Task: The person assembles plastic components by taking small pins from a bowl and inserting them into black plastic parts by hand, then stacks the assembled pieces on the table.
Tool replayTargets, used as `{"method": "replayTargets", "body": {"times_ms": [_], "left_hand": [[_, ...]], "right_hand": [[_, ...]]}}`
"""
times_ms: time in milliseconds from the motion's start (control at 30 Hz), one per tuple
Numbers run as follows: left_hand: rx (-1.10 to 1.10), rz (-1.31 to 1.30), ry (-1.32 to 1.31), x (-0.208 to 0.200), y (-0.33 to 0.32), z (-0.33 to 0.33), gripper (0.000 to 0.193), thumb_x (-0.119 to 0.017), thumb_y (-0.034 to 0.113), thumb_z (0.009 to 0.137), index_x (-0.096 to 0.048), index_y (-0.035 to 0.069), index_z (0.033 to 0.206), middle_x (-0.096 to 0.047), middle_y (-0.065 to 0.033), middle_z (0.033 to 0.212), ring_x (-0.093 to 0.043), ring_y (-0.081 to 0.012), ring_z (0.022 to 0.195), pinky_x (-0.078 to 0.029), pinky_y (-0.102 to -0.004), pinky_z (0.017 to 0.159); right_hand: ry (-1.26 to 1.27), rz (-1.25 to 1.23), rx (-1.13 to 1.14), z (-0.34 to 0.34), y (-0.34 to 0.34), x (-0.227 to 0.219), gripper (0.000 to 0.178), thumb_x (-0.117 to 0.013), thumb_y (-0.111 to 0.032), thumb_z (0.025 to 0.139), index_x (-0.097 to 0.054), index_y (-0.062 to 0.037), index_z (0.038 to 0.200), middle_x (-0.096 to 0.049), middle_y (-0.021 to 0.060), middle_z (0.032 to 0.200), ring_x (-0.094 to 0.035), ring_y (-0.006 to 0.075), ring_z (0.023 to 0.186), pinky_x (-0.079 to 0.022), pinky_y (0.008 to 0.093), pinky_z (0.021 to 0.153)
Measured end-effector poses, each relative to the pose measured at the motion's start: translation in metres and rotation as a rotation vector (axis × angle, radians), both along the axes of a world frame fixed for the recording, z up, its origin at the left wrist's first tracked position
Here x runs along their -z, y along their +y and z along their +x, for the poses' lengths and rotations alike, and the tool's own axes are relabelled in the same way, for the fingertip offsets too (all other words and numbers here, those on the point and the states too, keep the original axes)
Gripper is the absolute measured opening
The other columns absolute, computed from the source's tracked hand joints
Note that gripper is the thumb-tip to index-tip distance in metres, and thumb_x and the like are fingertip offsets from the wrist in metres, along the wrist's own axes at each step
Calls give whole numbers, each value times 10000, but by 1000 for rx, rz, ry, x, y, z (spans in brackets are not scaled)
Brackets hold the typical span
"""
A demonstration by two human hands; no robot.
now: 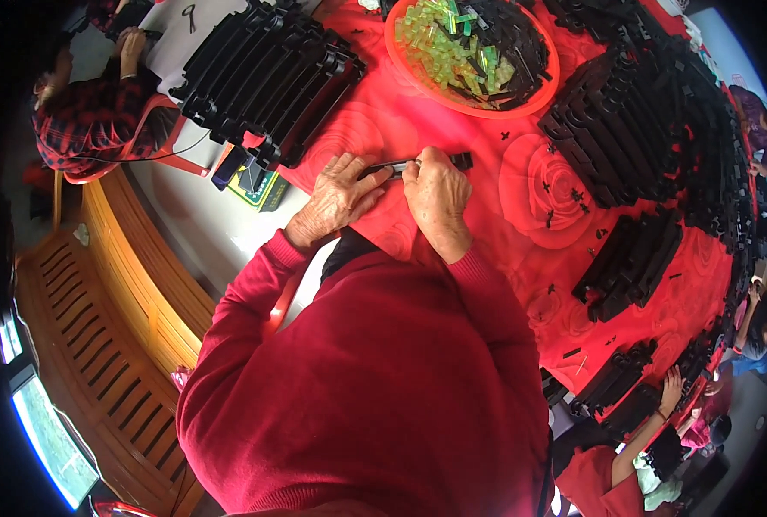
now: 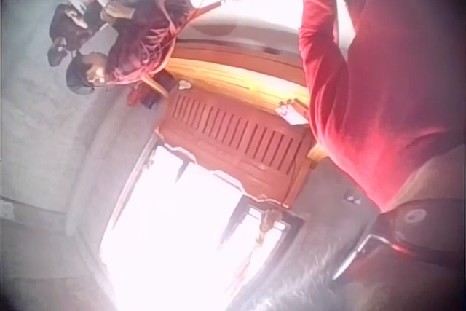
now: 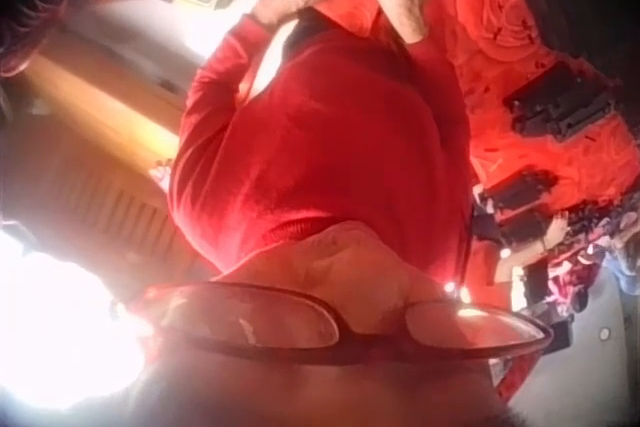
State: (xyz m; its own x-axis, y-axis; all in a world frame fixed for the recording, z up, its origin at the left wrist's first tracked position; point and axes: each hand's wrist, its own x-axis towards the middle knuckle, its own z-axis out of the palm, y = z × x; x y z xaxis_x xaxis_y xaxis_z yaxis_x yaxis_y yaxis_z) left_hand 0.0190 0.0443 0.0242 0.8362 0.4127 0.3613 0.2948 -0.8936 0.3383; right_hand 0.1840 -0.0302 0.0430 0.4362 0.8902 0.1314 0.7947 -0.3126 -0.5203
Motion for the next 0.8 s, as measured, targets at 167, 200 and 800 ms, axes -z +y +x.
{"method": "replayTargets", "body": {"times_ms": [167,200,800], "left_hand": [[145,-90,-41,-6,13,-3,282,-644,204,782,-644,61,1025,-565,-121,1013,-543,-291,910,-475,-384,793],[147,-93,-40,-9,16,-2,282,-644,204,782,-644,61,1025,-565,-121,1013,-543,-291,910,-475,-384,793],[406,141,285,-22,47,-3,442,-585,312,811,-563,118,1208,-544,-73,1118,-504,-250,1015,-480,-355,804]], "right_hand": [[-4,-27,16,-2,1,-1,182,-632,-192,786,-551,-29,777,-609,169,687,-610,361,620,-467,476,542],[-15,-13,15,-2,1,-1,181,-631,-192,787,-551,-30,774,-610,169,685,-610,361,620,-466,479,540],[109,3,70,-6,-6,-3,162,-646,-178,768,-559,-43,788,-619,141,704,-603,347,624,-452,459,550]]}}
